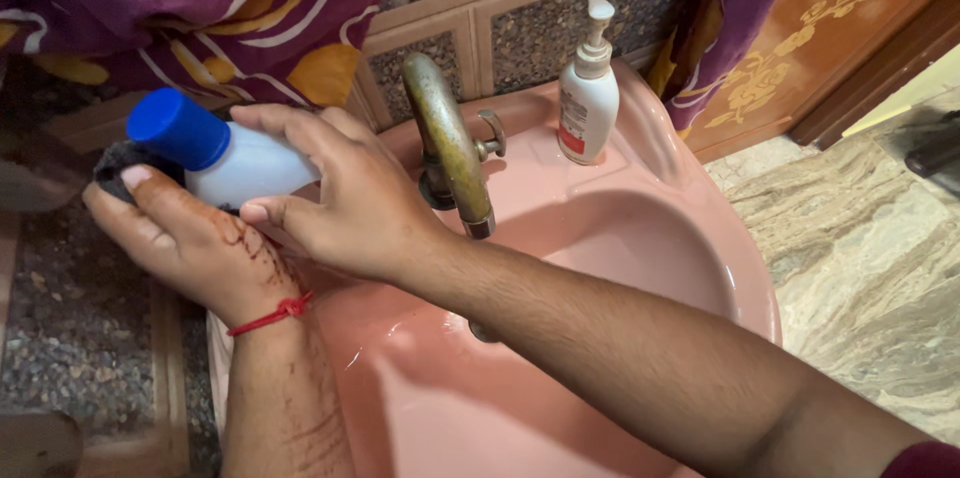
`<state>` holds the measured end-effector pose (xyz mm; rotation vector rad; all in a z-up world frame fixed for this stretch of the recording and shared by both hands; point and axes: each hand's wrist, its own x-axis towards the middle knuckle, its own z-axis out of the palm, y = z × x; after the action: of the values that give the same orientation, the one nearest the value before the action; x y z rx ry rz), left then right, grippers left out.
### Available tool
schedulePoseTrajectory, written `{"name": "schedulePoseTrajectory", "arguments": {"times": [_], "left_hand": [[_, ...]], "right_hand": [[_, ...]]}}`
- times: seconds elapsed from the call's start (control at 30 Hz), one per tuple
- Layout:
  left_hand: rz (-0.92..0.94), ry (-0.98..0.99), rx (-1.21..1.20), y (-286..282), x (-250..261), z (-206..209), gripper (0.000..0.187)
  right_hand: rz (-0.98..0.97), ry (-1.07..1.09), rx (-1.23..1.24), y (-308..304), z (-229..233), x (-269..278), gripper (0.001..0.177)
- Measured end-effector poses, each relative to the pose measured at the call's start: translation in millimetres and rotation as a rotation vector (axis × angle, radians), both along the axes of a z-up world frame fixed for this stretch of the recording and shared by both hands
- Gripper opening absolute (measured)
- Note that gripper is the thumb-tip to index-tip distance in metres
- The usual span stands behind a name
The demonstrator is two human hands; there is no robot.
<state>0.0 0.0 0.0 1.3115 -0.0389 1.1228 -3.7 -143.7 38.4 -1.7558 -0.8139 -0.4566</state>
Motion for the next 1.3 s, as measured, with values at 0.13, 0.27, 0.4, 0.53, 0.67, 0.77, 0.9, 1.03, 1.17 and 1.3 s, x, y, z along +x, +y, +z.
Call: {"name": "schedulePoseTrajectory", "arguments": {"times": [0.13,0.27,0.4,0.53,0.67,0.77,0.9,1.03,1.17,1.3], "left_hand": [[0.153,-0.013,0.241,7,13,-4,0.024],[0.120,-0.021,0.165,13,21,-17,0.026],[0.204,0.047,0.102,7,20,-28,0.033],[0.338,0.134,0.138,-9,8,-35,0.045],[0.342,0.159,0.123,-16,2,-39,0.049],[0.358,0.233,0.114,-15,0,-45,0.048],[0.367,0.256,0.131,-14,-1,-57,0.042],[0.386,0.307,0.180,-9,-5,-62,0.037],[0.389,0.343,0.166,-11,-17,-63,0.036],[0.389,0.309,0.158,-36,-39,-69,0.033]], "right_hand": [[-0.003,0.018,-0.003,4,-9,11,0.070],[-0.013,-0.024,0.008,10,-18,19,0.072],[-0.057,-0.004,0.011,17,-26,20,0.073],[0.004,-0.038,0.026,20,-39,21,0.070],[0.062,-0.048,0.046,25,-54,22,0.081],[0.074,-0.053,0.055,29,-63,24,0.083],[0.092,-0.044,0.034,31,-70,30,0.086],[0.135,-0.046,0.029,32,-67,37,0.089],[0.135,-0.024,0.000,24,-63,27,0.089],[0.045,-0.003,-0.036,19,-60,6,0.078]]}}
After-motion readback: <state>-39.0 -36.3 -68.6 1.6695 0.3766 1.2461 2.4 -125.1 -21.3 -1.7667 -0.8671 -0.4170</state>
